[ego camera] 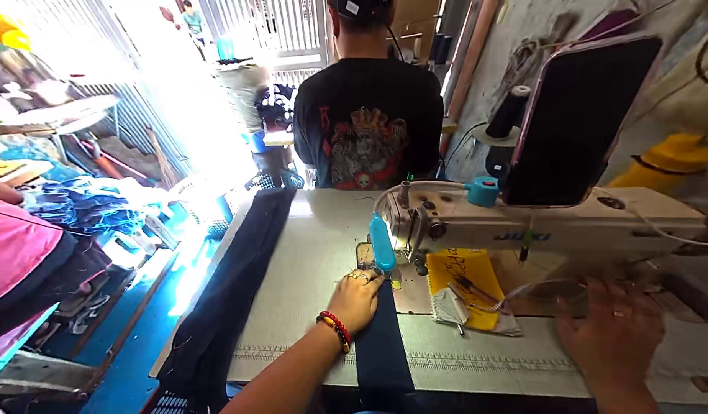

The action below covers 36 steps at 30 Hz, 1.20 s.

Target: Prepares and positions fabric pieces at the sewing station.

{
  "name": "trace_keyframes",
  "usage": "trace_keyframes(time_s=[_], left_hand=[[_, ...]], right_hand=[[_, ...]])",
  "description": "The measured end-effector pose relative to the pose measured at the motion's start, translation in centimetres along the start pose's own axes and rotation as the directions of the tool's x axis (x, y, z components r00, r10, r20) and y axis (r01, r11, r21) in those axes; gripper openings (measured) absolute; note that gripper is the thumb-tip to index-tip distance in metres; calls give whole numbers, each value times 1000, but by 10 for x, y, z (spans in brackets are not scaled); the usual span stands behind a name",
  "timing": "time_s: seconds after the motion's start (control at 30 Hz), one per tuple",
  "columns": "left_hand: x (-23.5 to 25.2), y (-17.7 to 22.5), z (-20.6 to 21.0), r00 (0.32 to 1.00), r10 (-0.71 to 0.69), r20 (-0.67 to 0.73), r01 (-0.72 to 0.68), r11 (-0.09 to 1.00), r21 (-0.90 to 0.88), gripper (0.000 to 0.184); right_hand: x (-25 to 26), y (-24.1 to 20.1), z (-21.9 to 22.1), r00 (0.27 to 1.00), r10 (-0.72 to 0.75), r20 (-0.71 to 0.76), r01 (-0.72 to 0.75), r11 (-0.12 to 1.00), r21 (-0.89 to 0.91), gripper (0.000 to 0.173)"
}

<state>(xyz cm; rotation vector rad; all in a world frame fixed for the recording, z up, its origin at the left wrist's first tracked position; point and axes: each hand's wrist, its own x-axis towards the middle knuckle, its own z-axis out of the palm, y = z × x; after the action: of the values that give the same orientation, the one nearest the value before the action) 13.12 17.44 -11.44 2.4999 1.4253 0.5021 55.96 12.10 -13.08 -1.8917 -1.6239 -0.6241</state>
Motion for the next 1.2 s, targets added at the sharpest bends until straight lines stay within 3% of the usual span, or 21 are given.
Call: trace_keyframes(time_s=[0.23, 0.7, 0.83, 1.0, 1.2], left_hand=[[2, -1, 2, 1000, -3, 9, 4, 1000, -7, 41], [4, -3, 1, 1000, 13, 9, -13, 1000, -11, 42], [4, -4, 2, 1000, 12, 1, -12, 1000, -6, 42], [3, -4, 2, 1000, 19, -12, -19, 1000, -9, 42], [3, -2, 0, 1000, 19, 11, -19, 1000, -19, 42]], right_hand=[[-5, 2, 6, 999, 36, -35, -34, 997, 62, 79], [-5, 0, 2, 999, 30, -23, -30, 999, 30, 72], [-7, -6, -3, 999, 54, -7, -54, 999, -8, 62], [-5, -7, -2, 994, 40, 103, -36, 998, -46, 68], [-5, -7, -3, 996, 55, 71, -51, 997, -57, 63]])
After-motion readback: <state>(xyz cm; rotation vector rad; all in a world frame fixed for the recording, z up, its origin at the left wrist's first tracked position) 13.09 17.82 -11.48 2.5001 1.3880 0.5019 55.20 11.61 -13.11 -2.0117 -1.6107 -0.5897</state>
